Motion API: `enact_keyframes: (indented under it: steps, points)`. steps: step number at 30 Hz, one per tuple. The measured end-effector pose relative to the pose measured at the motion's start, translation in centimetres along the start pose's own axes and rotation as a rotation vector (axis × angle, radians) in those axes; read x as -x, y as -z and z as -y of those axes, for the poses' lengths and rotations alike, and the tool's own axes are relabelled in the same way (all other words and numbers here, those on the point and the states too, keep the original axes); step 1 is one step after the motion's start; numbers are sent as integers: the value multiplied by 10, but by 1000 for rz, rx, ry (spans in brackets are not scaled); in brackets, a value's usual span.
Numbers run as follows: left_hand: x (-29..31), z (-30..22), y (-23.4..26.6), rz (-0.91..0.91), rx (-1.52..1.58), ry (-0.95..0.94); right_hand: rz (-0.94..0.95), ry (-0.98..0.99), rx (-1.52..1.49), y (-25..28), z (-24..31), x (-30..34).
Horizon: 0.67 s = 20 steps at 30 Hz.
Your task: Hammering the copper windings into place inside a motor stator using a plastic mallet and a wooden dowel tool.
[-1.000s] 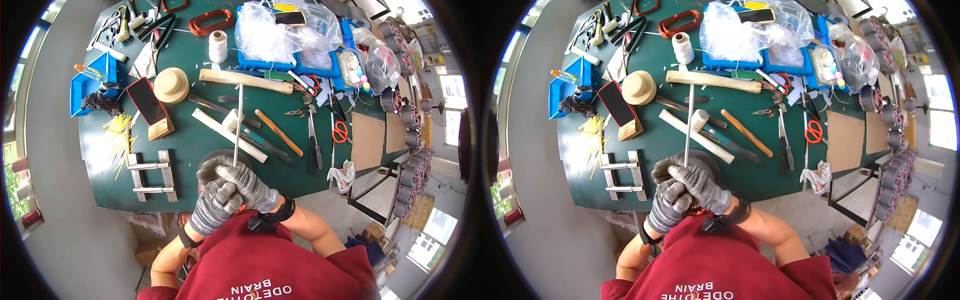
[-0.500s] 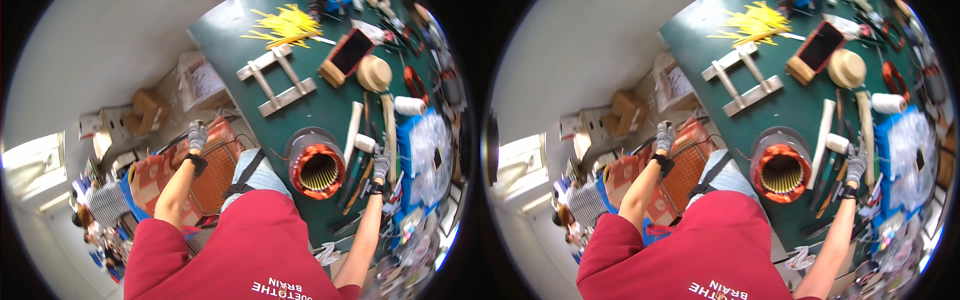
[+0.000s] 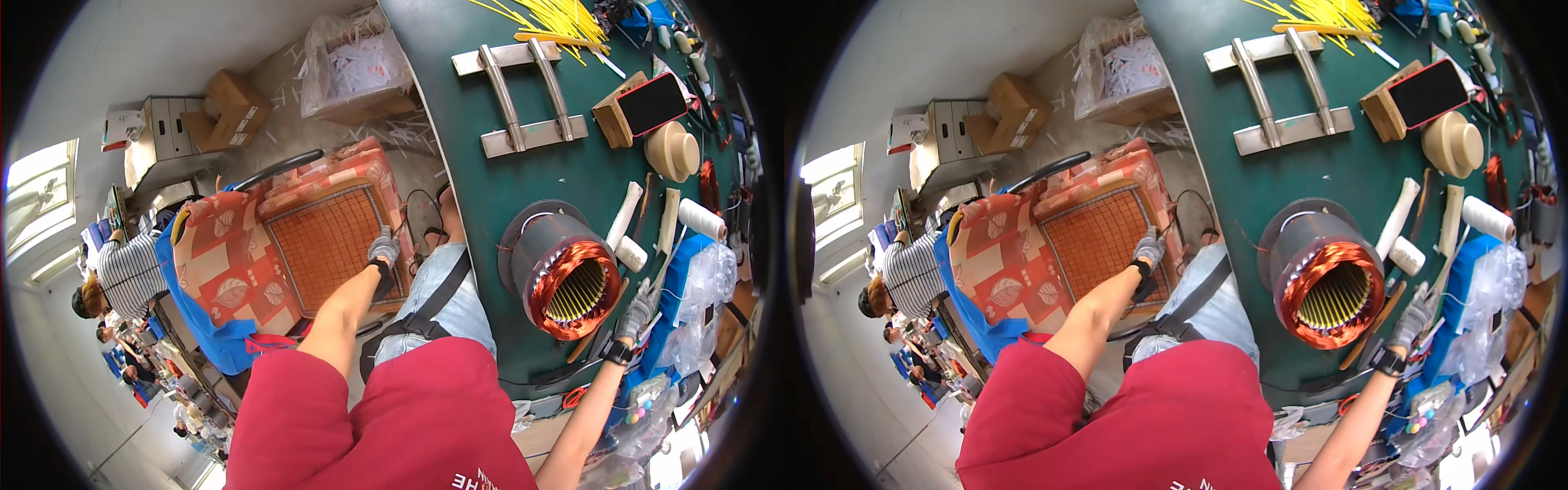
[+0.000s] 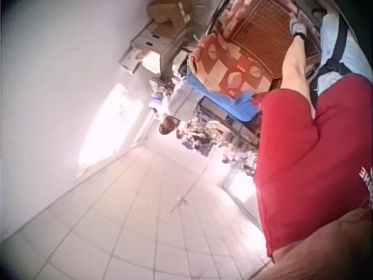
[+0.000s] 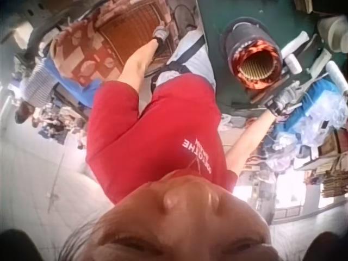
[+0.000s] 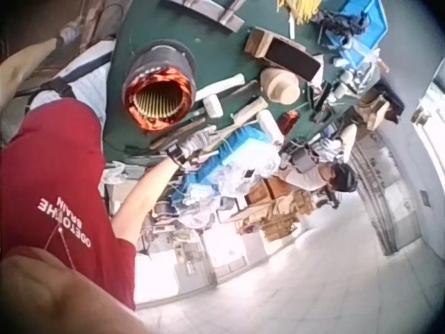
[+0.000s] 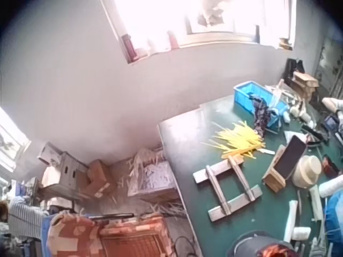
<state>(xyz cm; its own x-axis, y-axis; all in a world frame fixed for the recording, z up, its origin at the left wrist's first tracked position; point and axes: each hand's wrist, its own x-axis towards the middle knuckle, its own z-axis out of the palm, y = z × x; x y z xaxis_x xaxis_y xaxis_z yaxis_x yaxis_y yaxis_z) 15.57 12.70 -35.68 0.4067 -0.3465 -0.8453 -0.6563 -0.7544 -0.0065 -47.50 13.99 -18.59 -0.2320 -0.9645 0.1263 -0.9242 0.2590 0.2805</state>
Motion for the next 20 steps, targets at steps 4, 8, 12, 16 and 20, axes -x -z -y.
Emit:
enact_keyframes:
  steps: [4,8,12,16,20]
  points:
    - [58,53,73,-176,79,-306,284,-390,-753,67,69,35]
    - [91,81,110,185,103,-293,17,9,-562,77,77,92]
    - [53,145,26,36,-369,-1063,26,-400,-1030,82,107,137]
    - [55,87,-59,257,-55,-1158,358,-921,-1360,130,145,125]
    - [-2,97,-202,877,374,-125,141,-952,-1357,145,135,151]
